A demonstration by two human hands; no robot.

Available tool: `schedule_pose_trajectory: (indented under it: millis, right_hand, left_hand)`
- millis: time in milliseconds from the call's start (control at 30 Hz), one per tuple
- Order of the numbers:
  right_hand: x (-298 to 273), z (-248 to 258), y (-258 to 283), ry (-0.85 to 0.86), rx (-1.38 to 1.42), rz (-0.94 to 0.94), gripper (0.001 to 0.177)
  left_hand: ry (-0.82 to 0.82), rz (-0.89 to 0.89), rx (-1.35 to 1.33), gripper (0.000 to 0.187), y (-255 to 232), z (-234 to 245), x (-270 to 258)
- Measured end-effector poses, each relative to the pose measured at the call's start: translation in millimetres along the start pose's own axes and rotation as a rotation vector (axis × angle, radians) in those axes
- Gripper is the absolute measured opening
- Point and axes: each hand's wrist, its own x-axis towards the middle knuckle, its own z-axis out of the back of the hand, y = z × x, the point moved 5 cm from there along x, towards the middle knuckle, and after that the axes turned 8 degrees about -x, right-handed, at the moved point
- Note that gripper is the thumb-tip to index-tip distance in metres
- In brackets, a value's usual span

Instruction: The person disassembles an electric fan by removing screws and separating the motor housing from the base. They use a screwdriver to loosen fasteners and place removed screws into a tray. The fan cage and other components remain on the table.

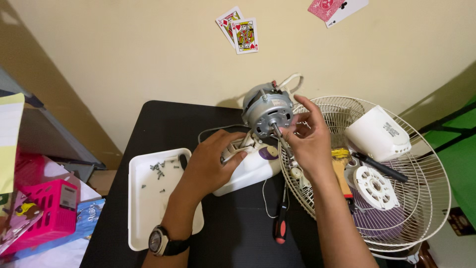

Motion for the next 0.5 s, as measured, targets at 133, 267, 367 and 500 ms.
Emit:
schedule_pose_trajectory:
  millis: [133, 267, 367, 500]
  right_hand:
    - [7, -6, -5, 0.138, 0.236, -0.127, 0.064]
    - [2, 6, 13, 0.329, 0.251, -0.228, 0.074]
    - [-3, 9, 31, 0.399, -0.009, -0.156, 0.089]
    - [-4, 6, 41, 0.429, -0.057, -0.133, 0.092]
  left_hand:
    - [-0.013, -0.028, 0.027, 0.041, 0, -1, 0]
    - [-0.021, -0.025, 0.055, 0.041, 1, -2, 0]
    - [-0.039, -0.054, 0.057, 0.039, 0, -2, 0]
    - [-0.05, -0.055, 0.035, 0.038, 0, -2, -2]
